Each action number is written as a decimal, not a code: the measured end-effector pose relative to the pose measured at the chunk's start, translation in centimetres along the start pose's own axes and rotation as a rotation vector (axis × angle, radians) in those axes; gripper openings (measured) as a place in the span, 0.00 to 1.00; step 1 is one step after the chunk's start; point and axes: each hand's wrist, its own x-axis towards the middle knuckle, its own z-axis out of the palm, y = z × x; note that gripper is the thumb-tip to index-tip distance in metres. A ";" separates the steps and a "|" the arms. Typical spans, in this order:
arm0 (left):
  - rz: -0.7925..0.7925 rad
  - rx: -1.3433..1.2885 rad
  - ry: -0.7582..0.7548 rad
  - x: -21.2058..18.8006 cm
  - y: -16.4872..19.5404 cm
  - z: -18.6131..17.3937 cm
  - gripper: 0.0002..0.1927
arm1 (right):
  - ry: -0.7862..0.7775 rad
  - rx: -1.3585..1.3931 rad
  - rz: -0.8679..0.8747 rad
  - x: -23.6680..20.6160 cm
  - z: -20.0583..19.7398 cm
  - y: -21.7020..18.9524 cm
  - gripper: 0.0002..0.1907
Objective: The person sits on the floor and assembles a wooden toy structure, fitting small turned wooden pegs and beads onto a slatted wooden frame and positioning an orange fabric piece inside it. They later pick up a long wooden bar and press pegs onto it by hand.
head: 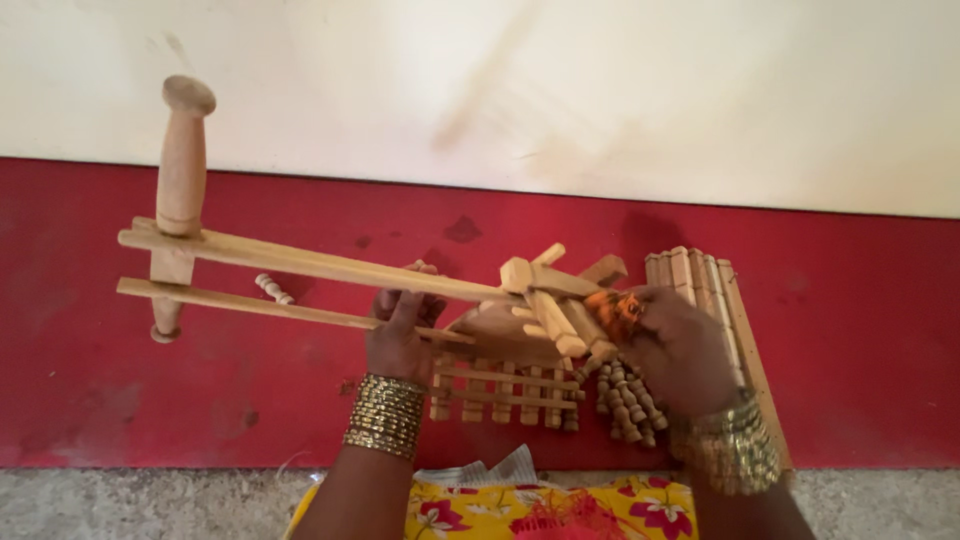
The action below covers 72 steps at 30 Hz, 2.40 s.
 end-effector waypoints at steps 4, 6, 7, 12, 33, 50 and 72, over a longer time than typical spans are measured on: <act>-0.005 -0.101 -0.063 -0.1 0.0 -0.1 0.11 | 0.000 0.160 -0.381 -1.3 0.2 -1.7 0.09; 0.016 -0.148 -0.076 0.0 -0.1 -0.2 0.11 | -0.041 0.048 -0.238 -0.9 0.0 -0.5 0.09; -0.005 -0.135 -0.052 0.0 -0.2 -0.3 0.11 | -0.057 -0.039 -0.070 0.0 -0.1 0.6 0.09; -0.114 -0.131 0.051 0.7 -0.7 -0.6 0.13 | 0.017 0.199 0.521 2.4 0.3 7.4 0.10; -0.102 -0.200 0.066 1.7 4.2 -2.8 0.50 | 0.511 0.955 0.179 -1.0 7.9 7.9 0.20; 0.145 0.453 -0.330 0.2 8.5 -0.6 0.49 | -0.504 0.664 0.365 -3.7 18.4 10.8 0.21; 0.151 0.504 -0.330 -4.6 8.2 3.7 0.35 | -0.051 0.833 0.396 1.2 23.6 5.0 0.17</act>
